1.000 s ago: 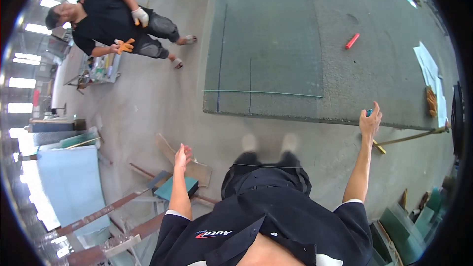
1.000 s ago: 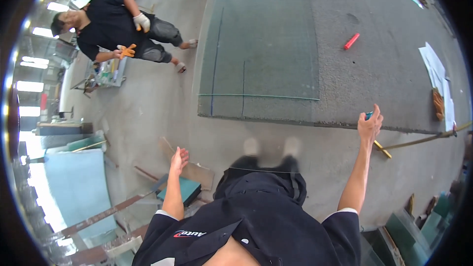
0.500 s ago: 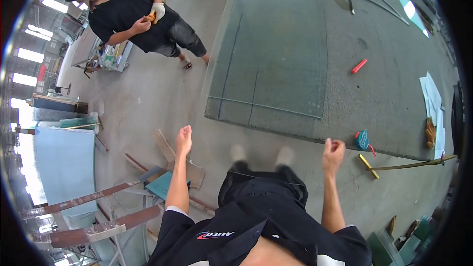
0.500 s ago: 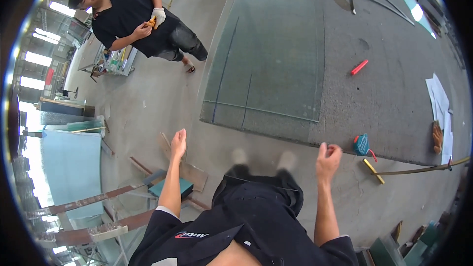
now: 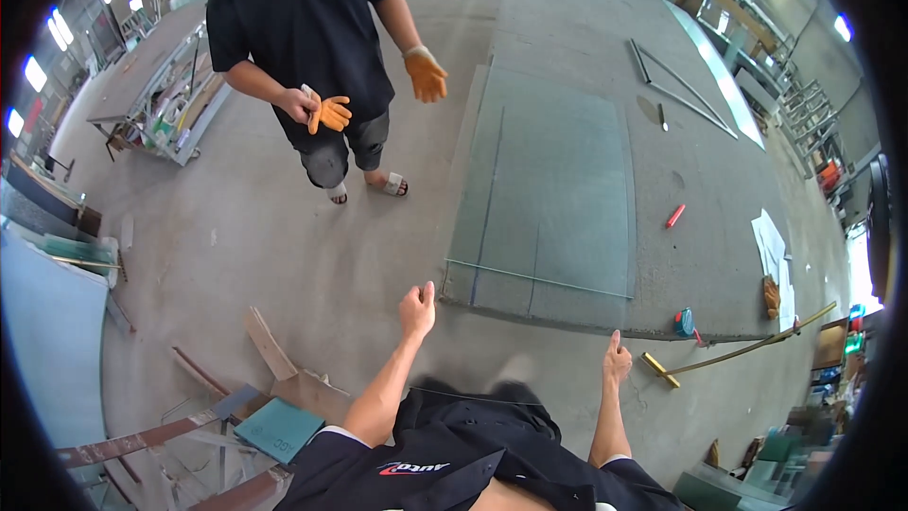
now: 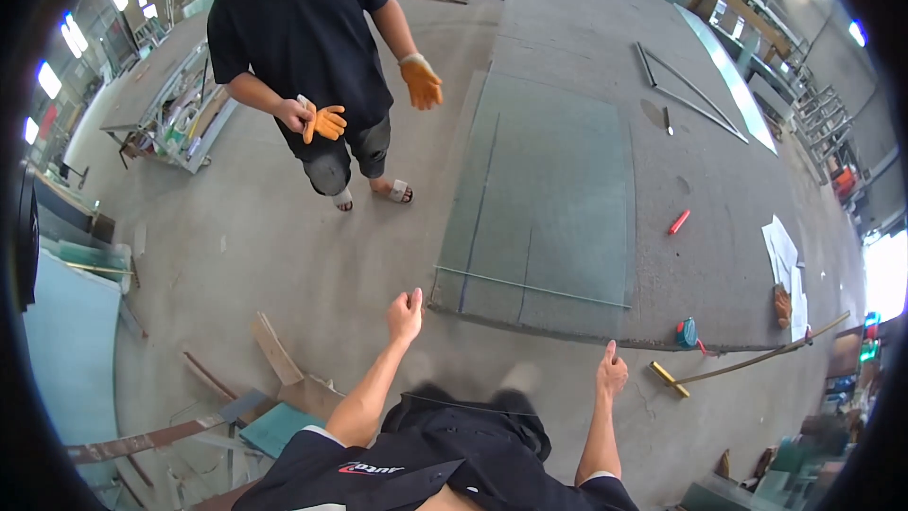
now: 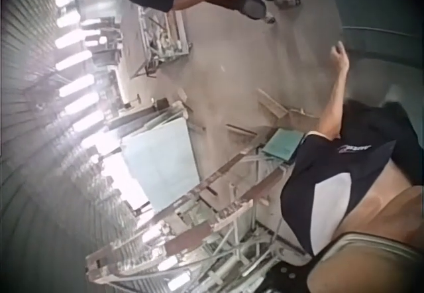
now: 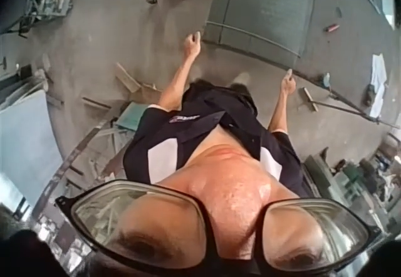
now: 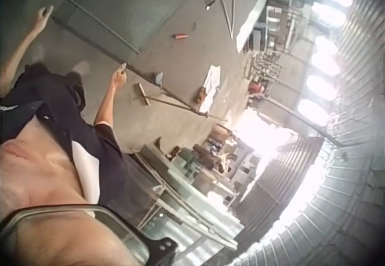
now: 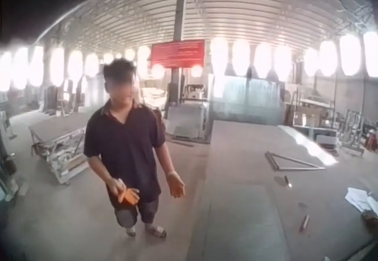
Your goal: Measuring and moving large glass sheets in a factory setting.
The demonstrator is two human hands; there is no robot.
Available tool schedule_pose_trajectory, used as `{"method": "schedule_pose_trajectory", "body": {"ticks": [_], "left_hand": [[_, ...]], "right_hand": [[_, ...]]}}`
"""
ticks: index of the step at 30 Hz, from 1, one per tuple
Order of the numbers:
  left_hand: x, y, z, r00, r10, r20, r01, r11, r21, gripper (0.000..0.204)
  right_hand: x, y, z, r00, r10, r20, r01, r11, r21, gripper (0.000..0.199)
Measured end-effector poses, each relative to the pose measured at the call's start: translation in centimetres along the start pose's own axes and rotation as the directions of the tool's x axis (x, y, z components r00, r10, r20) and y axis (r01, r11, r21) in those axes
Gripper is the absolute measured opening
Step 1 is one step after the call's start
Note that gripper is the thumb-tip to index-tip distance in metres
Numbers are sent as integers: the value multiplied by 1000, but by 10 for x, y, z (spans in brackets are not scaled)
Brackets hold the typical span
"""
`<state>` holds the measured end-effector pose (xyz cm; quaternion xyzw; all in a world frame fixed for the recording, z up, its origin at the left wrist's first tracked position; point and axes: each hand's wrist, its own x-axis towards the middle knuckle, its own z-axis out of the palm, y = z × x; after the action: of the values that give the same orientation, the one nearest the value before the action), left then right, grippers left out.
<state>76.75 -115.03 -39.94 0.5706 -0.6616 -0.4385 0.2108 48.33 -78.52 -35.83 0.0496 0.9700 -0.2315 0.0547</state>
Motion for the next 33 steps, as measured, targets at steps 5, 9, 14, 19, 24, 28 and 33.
{"method": "schedule_pose_trajectory", "body": {"ticks": [5, 9, 14, 19, 24, 28, 33], "left_hand": [[13, -4, -20, 1000, 14, 24, -12, 997, -82, 56], [20, -12, -31, 999, 31, 23, -29, 998, -53, 56], [25, -19, -50, 999, 30, 15, -30, 999, -27, 55], [32, -13, -61, 995, 96, -41, -94, 995, 41, 54], [36, -15, -60, 985, 148, -91, -131, 976, 172, 50], [37, -6, -60, 995, 81, -65, -65, 973, 221, 51], [35, 4, -64, 996, 77, -52, -62, 966, 249, 57]], "right_hand": [[-23, -20, 8, 996, 65, -64, -68, 996, -49, 83], [-35, -23, 16, 992, 69, -105, -75, 996, -48, 83], [-55, -34, 19, 995, 61, -77, -62, 998, -23, 81], [-54, -19, 29, 993, 112, 43, -114, 992, 48, 79], [-45, -17, 20, 931, 133, 341, -249, 913, 324, 70], [-45, -20, 10, 860, 94, 502, -333, 848, 412, 63], [-50, -31, 5, 905, 70, 419, -253, 881, 400, 60]]}}
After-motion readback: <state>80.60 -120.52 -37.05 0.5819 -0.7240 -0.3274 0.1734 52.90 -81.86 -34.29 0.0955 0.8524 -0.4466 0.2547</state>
